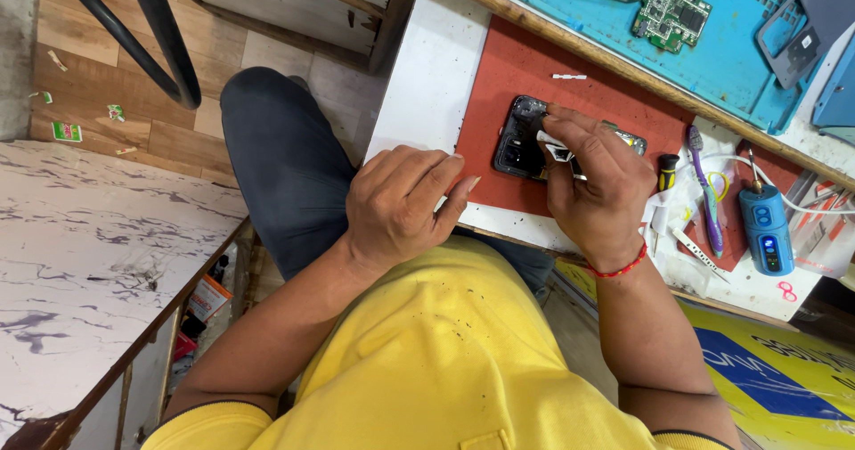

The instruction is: The person uses a blue electric screwdriver to remove screws from a gray phone back cover. They then place the cover aside and use a small white tool to manipulate components on the disassembled phone body lying on the table.

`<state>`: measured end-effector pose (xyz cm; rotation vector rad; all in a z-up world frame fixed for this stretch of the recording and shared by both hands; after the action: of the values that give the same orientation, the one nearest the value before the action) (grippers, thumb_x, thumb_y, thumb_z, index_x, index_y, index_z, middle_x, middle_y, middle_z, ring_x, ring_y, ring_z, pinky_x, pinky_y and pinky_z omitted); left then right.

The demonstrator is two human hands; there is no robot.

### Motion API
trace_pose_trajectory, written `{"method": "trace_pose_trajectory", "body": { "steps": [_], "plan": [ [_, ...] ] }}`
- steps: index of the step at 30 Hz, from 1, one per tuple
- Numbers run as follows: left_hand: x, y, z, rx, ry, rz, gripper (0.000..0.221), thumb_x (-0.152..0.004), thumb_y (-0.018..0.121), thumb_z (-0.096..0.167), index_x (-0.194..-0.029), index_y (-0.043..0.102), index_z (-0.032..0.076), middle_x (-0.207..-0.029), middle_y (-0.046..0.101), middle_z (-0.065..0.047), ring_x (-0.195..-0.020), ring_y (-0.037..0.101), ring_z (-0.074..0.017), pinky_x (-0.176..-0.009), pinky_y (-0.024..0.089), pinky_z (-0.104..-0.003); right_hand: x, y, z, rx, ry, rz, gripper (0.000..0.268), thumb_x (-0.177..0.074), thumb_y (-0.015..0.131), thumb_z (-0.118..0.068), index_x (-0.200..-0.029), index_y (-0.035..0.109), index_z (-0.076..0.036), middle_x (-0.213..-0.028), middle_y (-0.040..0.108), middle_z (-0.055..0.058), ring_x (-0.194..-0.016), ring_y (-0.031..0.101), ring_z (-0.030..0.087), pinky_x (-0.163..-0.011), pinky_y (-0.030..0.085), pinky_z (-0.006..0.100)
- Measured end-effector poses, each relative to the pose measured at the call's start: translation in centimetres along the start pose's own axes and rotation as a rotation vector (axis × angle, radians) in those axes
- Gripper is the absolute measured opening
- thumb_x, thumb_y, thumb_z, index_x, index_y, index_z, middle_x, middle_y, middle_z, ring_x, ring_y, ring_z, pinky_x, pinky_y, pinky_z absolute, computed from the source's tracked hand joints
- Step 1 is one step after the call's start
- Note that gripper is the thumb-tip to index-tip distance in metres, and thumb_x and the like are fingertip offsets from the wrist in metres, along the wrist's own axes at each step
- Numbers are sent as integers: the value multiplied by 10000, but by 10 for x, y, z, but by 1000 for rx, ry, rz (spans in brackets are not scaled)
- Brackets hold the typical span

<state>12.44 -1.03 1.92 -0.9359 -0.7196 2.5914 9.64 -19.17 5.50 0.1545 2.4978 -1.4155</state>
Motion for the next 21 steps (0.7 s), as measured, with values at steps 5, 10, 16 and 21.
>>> {"method": "trace_pose_trajectory", "body": {
  "steps": [5,10,16,21],
  "plan": [
    [1,1,0,5,2,-1,196,-923,828,156,-1014,710,30,-911,705,-80,-822,703,-201,-716,551,-324,0,0,-3,19,-11,-12,356,-859,750,146,-1171,702,-19,-1214,738,167,-1099,755,292,-920,610,342],
    [2,1,0,8,3,2,198,-929,821,163,-1021,709,28,-918,706,-83,-830,706,-200,-718,550,-320,1,-1,-6,20,-21,-37,356,-857,741,141,-1172,703,-20,-1212,741,164,-1087,756,290,-912,612,341],
    [2,1,-1,5,-1,1,196,-934,814,169,-1023,710,30,-920,707,-83,-824,705,-202,-717,549,-323,2,-1,-14,38,-38,-77,367,-852,715,139,-1176,714,-34,-1217,739,150,-1083,754,280,-924,618,338],
    [3,0,-1,4,-2,10,197,-937,813,169,-1030,710,30,-923,706,-84,-822,703,-202,-714,551,-322,0,-1,-19,68,-54,-102,421,-792,660,156,-1162,726,-35,-1209,743,140,-1061,755,284,-902,620,338]
  ]
}}
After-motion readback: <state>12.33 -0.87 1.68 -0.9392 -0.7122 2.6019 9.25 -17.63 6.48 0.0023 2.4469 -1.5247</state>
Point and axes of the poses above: each hand's wrist, its own x-axis away from the middle knuckle, its own y-axis out of the palm, z = x × y, the point moved 9 cm from there along -x, towards the middle knuckle
